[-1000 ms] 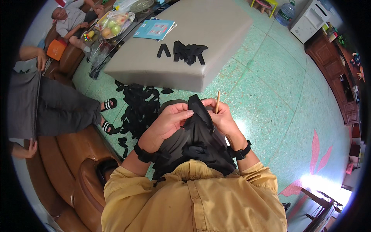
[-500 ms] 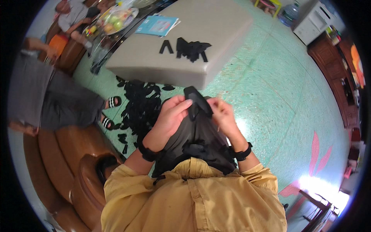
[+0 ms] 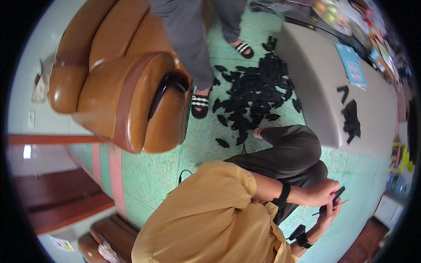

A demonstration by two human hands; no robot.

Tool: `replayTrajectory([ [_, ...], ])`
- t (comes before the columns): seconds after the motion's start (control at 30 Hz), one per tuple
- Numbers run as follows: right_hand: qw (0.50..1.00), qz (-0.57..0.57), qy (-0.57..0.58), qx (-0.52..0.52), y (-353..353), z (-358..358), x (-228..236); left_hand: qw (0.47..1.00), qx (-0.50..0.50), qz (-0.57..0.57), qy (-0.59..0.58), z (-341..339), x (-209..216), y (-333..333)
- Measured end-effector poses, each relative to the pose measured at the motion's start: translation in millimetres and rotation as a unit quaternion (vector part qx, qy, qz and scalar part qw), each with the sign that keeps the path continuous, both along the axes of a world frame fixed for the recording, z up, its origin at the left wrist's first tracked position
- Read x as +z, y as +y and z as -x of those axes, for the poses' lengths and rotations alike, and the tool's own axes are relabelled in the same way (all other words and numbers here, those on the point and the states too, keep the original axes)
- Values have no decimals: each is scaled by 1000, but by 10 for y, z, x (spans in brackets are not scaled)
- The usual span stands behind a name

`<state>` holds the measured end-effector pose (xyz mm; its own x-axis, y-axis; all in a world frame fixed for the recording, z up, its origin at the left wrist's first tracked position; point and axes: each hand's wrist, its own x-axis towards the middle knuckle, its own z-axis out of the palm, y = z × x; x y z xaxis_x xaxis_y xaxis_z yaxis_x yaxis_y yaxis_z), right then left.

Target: The person uses a wooden stick to assemble and manipulate black fabric straps by hand while sitting.

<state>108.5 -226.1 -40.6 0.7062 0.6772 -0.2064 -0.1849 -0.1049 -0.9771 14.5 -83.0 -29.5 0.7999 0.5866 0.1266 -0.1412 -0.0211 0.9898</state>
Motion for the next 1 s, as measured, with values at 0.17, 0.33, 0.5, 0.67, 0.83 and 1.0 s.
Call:
replayTrajectory([
  [0.17,995,34,92,-34,-221,-231,-54,1000,-19,-6,-4,19,123,81],
  [0.33,993,86,72,-43,-63,-31,30,1000,-21,-13,0,-36,103,-14],
  [0.5,968,203,139,-50,-369,-51,-350,1000,-3,-15,3,-73,-99,-19],
  [0.67,896,292,260,211,-1131,324,-1598,993,22,-45,106,315,114,693],
  [0.83,818,316,269,399,-1250,1038,-2335,997,3,-14,79,164,-64,1135],
  [1.0,804,309,304,408,-843,1374,-2599,986,-18,107,125,-238,121,1366],
])
